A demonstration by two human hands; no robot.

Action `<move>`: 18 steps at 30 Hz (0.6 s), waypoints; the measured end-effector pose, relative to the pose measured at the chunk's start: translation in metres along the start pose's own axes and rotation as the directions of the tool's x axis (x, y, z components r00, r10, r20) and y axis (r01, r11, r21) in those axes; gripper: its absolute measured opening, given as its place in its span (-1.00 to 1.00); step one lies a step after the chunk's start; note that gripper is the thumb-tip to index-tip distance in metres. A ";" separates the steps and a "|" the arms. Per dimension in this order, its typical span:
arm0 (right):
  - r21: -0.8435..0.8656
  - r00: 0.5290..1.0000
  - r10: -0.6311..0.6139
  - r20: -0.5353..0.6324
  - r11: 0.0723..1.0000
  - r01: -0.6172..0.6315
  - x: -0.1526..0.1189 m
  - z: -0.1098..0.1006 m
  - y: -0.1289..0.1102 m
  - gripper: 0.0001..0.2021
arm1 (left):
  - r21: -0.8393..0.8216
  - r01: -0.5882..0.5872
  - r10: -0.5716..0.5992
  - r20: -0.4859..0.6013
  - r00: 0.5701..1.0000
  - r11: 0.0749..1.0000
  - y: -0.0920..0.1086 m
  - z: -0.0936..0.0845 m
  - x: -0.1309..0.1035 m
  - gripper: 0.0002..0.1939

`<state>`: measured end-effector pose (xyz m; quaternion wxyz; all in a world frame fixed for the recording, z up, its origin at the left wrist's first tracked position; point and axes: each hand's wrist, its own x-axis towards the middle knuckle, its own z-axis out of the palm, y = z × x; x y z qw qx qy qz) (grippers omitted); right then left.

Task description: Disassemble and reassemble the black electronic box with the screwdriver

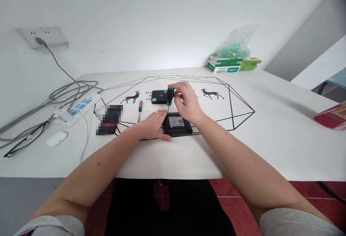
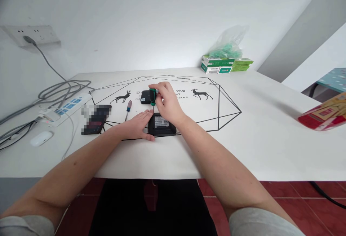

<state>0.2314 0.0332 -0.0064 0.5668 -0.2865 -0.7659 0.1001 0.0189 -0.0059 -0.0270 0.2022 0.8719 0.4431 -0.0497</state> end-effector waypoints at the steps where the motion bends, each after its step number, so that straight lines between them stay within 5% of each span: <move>1: 0.020 1.000 0.006 0.004 1.000 -0.006 0.000 0.000 0.000 -0.55 | 0.002 -0.006 0.006 -0.006 1.000 1.000 0.000 0.000 0.000 0.53; 8: 0.060 0.992 0.124 0.026 0.990 -0.126 -0.001 0.001 -0.005 -0.60 | -0.015 -0.028 0.028 -0.014 1.000 1.000 -0.002 0.001 0.000 0.54; 18: 0.082 0.993 0.119 -0.015 0.990 -0.117 -0.002 0.001 -0.001 -0.62 | 0.007 -0.031 0.031 -0.019 0.999 1.000 -0.002 0.001 0.001 0.53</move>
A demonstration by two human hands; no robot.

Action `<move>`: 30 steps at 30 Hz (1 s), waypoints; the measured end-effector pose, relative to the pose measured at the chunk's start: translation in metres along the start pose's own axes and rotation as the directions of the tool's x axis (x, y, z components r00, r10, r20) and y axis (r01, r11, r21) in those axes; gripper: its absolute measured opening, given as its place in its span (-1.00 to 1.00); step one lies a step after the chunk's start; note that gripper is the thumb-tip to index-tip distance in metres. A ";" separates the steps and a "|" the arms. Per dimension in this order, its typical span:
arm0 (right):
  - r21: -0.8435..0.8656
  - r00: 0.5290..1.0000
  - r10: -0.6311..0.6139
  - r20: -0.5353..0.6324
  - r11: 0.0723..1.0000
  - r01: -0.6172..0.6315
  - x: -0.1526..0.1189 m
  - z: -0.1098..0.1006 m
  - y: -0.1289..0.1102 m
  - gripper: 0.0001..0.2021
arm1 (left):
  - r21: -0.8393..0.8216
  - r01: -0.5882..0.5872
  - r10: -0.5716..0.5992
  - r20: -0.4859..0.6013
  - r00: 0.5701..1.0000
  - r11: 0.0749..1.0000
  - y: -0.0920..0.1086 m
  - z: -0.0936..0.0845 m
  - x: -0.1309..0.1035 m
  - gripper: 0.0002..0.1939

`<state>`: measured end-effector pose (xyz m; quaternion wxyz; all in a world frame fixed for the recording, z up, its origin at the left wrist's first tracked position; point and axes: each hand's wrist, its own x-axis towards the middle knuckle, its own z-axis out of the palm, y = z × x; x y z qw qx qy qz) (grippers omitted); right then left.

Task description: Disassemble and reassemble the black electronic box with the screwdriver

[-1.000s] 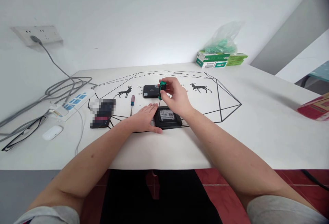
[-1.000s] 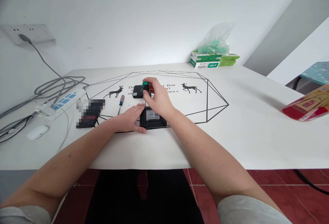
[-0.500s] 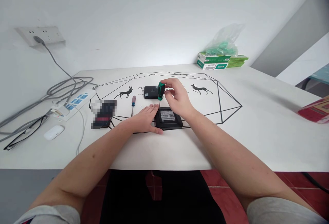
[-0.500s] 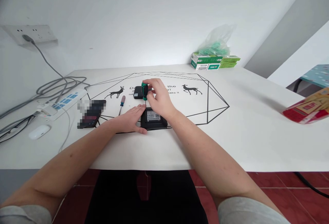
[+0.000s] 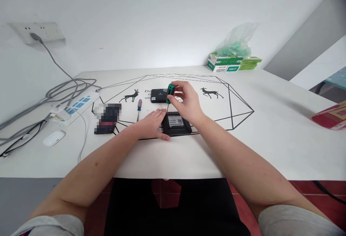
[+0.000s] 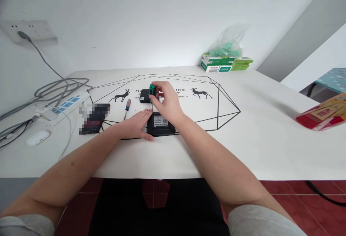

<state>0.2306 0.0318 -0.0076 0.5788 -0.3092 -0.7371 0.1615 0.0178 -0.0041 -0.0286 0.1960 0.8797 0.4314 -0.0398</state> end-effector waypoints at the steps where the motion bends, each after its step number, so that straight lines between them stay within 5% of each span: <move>1: -0.002 1.000 -0.003 0.002 1.000 0.003 0.000 0.000 0.000 -0.62 | 0.004 -0.002 0.002 -0.004 1.000 1.000 -0.001 0.000 0.000 0.53; 30: -0.091 0.999 0.007 0.047 0.996 -0.003 0.003 -0.006 0.004 -0.55 | 0.012 -0.001 0.001 -0.002 1.000 1.000 -0.004 -0.003 0.001 0.49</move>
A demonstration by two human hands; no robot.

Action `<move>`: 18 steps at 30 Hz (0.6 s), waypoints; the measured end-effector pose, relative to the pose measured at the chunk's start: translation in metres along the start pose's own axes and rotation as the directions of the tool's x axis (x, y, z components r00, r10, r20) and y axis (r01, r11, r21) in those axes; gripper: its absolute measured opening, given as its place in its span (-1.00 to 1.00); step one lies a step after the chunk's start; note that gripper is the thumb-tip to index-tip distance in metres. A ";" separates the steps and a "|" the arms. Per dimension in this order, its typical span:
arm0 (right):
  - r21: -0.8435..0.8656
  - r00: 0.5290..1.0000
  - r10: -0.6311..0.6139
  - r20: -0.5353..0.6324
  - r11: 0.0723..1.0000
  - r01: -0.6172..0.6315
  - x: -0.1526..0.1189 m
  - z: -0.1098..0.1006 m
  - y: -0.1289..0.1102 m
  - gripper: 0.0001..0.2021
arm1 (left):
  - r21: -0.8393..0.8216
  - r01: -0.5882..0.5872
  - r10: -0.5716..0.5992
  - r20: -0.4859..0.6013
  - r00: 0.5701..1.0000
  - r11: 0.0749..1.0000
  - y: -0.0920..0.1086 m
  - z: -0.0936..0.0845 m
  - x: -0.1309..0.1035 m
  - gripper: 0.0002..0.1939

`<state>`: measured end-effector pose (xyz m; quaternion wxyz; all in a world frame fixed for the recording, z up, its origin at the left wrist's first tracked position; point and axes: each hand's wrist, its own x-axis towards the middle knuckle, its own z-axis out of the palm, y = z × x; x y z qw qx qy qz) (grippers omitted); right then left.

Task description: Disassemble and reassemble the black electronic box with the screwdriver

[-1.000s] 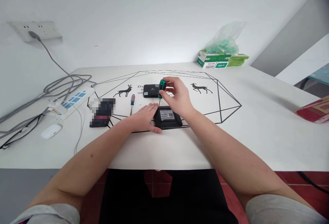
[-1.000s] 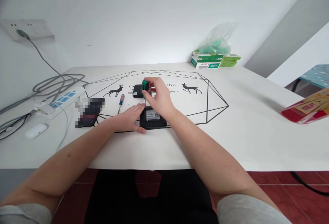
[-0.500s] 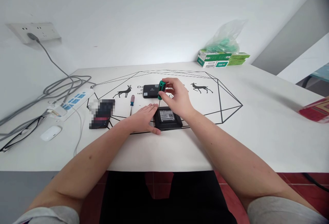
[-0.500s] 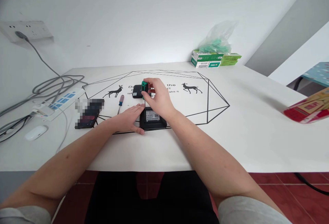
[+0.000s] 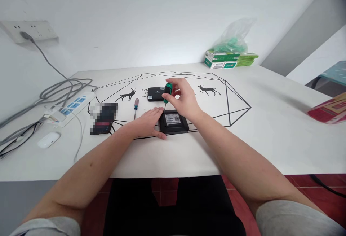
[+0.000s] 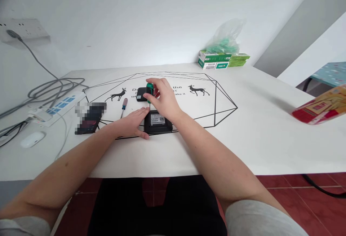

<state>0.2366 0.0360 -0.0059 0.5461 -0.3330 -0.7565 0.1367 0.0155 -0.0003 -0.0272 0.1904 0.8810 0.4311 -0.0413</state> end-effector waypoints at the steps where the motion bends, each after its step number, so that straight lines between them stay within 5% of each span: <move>1: 0.003 1.000 -0.012 0.006 1.000 0.012 0.001 -0.001 0.001 -0.54 | 0.000 -0.004 0.004 -0.003 1.000 1.000 -0.001 0.000 0.000 0.49; 18: 0.068 0.999 0.012 -0.050 0.998 -0.009 0.004 -0.002 -0.001 -0.56 | 0.007 0.029 -0.029 0.012 1.000 1.000 -0.001 0.000 0.000 0.50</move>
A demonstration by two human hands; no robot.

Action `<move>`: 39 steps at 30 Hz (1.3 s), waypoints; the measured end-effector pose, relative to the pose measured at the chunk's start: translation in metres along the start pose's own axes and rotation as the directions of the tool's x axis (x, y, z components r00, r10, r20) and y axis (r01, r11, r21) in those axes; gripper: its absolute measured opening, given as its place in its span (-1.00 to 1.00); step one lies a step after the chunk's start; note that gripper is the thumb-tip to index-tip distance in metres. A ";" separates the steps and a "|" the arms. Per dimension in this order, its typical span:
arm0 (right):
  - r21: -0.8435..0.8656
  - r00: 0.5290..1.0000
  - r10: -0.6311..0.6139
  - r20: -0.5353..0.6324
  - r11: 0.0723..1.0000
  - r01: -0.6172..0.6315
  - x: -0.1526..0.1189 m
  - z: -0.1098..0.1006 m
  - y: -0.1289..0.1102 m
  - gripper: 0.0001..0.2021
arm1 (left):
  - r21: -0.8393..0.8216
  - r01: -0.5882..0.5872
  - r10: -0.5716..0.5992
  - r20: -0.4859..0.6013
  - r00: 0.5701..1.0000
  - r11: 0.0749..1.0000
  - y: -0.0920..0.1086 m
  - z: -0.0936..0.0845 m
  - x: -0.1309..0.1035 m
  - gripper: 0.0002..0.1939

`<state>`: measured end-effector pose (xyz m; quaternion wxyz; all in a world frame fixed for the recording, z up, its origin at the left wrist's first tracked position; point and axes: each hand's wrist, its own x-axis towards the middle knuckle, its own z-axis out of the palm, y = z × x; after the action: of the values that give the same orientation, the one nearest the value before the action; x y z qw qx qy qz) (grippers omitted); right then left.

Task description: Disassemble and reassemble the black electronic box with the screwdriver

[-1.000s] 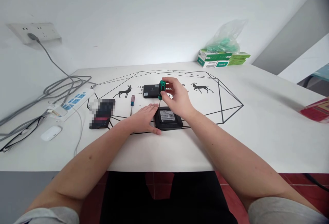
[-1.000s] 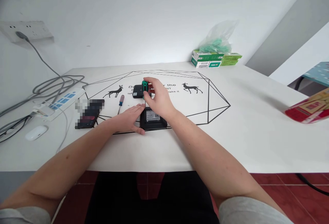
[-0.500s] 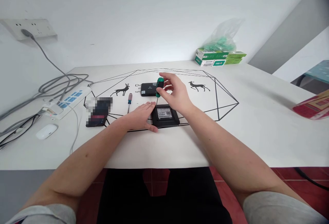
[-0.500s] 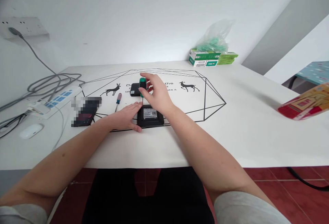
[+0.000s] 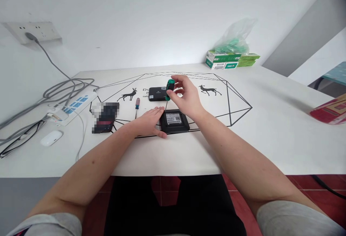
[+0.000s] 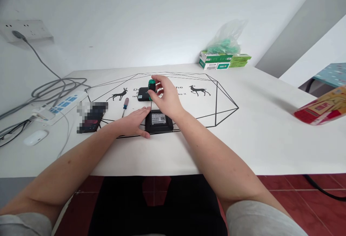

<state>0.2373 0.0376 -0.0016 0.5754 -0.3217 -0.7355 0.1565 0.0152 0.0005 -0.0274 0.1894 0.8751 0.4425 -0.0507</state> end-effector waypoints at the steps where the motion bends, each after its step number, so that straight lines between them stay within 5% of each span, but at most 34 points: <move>1: 0.001 1.000 0.003 0.005 1.000 -0.003 0.000 0.000 0.001 -0.56 | 0.003 0.003 -0.003 0.001 1.000 1.000 0.000 0.000 0.000 0.50; 11: 0.041 0.993 0.005 0.118 0.999 -0.010 -0.005 0.004 0.003 -0.56 | -0.018 -0.037 0.037 -0.021 0.999 0.999 -0.004 0.003 0.003 0.54; 39: -0.045 0.999 -0.018 0.031 0.999 0.019 -0.005 0.006 -0.001 -0.50 | -0.032 -0.033 0.033 -0.007 0.999 0.999 -0.002 0.002 0.000 0.53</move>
<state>0.2323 0.0342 -0.0064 0.5581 -0.3256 -0.7504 0.1392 0.0142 0.0010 -0.0295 0.2027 0.8794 0.4292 -0.0375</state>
